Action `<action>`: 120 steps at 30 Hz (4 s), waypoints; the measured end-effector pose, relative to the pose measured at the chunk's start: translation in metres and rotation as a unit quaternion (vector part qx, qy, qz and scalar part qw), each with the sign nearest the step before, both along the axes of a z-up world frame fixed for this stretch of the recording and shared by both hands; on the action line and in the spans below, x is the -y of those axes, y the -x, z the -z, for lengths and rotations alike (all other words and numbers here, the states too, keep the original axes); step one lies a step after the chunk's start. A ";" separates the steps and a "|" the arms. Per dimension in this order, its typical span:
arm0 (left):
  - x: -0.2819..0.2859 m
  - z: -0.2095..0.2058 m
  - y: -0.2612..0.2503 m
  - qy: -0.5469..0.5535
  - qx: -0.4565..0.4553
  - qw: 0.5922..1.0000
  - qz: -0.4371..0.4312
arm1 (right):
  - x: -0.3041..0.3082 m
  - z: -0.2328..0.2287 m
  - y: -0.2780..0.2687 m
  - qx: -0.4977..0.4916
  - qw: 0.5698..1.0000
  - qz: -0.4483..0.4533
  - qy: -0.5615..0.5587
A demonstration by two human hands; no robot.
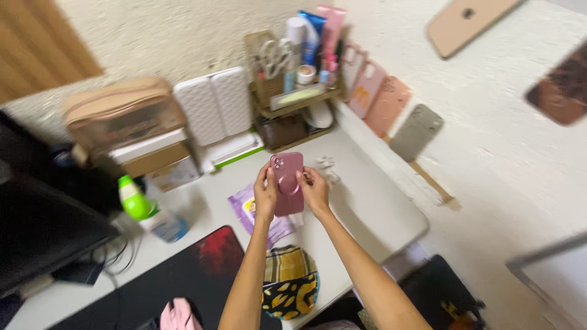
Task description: The person cleans a white plastic object, a pink phone case, a black handbag, and a black laptop sleeve using wet wipes and a patterned cloth. The person wipes each item and places them back on the desk or wall.
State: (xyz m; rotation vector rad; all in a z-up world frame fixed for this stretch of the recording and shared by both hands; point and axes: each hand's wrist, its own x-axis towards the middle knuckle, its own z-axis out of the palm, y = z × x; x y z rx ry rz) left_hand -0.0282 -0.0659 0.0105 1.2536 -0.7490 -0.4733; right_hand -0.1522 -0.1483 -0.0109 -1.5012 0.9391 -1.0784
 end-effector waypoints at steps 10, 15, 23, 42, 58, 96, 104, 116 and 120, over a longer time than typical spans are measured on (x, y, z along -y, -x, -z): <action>0.104 -0.050 0.138 -0.016 0.040 0.997 0.069 | 0.054 -0.043 0.150 0.011 0.969 0.247 0.023; 0.132 -0.057 0.217 -0.032 0.085 0.980 0.177 | 0.071 -0.067 0.225 0.020 0.932 0.356 0.068; 0.170 -0.053 0.292 0.031 0.088 0.954 0.286 | 0.092 -0.100 0.285 0.044 0.881 0.463 0.091; 0.207 -0.035 0.302 0.014 0.107 0.946 0.307 | 0.113 -0.084 0.275 -0.006 0.843 0.526 0.114; 0.195 -0.029 0.285 -0.076 0.099 0.947 0.298 | 0.099 -0.075 0.264 -0.072 0.802 0.580 0.121; -0.005 0.129 0.325 -0.135 0.057 0.926 0.347 | -0.172 0.064 0.345 -0.005 0.875 0.429 -0.223; -0.044 0.189 0.417 -0.183 0.052 0.893 0.409 | -0.223 0.139 0.439 0.003 0.807 0.512 -0.294; -0.122 0.222 0.500 -0.276 0.089 0.854 0.431 | -0.250 0.189 0.521 -0.044 0.749 0.548 -0.369; -0.142 0.216 0.512 -0.282 0.147 0.846 0.427 | -0.248 0.187 0.530 -0.012 0.748 0.492 -0.445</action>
